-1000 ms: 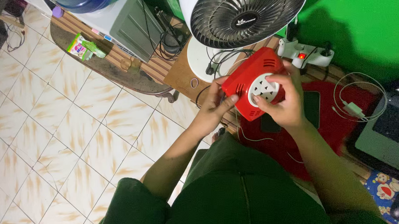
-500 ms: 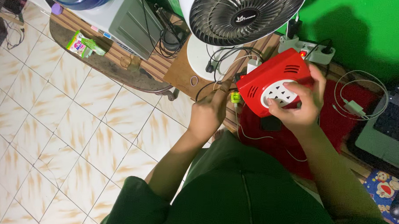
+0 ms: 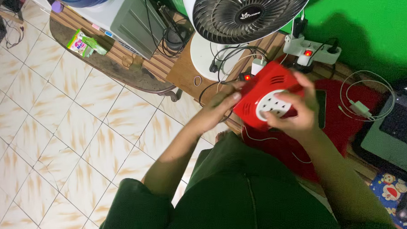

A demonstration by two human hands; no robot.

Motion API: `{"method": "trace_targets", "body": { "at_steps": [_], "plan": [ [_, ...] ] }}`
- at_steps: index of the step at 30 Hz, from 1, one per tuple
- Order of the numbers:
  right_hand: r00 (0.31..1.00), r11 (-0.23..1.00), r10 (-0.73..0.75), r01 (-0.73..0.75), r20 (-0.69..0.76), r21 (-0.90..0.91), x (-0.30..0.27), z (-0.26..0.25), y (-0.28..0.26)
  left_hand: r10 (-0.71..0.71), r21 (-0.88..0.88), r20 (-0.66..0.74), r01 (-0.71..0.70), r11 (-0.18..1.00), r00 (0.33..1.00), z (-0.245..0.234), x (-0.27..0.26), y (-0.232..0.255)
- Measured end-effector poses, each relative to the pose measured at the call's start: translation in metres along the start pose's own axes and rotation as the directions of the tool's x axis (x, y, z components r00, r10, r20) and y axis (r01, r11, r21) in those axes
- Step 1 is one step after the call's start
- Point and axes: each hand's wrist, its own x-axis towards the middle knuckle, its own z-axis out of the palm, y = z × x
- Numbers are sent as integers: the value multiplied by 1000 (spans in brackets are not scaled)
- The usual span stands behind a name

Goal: The person organizes a cluttered desk area by handling a red power strip, plugging and unplugging cables, and arranging two smartphones and charging cables on a red mat. The person also adjusts a white fan and a power adapter.

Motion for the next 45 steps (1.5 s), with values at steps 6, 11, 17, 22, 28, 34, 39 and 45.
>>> {"method": "trace_targets", "body": {
  "at_steps": [6, 11, 17, 22, 28, 34, 39, 45],
  "plan": [
    [977, 938, -206, 214, 58, -272, 16, 6, -28, -165, -220, -7, 159, 962, 986, 11, 7, 5],
    [965, 868, -227, 262, 132, -422, 15, 10, -31, -68, -225, -287, 2, 974, 956, 33, -3, -12],
    [970, 867, -237, 191, -44, -460, 19, 24, -30, 54, -230, -408, -160, 960, 912, 50, -9, -10],
    [972, 977, 63, -106, -225, -184, 16, 43, -33, 258, 140, -484, -217, 966, 836, 55, -6, 3],
    [532, 269, 841, -570, 100, 777, 0, 78, -16, 395, 419, -396, -220, 881, 829, 53, -6, 7],
    [486, 8, 772, -651, 409, 759, -14, 72, -4, 174, 166, -465, -108, 980, 868, 41, -4, -15],
    [983, 983, 182, -182, -26, -1, 13, 45, -39, 46, -185, -512, -163, 969, 857, 22, 1, -31],
    [991, 956, -78, 106, 113, -273, 34, 34, -38, 36, -225, -443, -150, 963, 896, 29, -2, -28]
  ]
}}
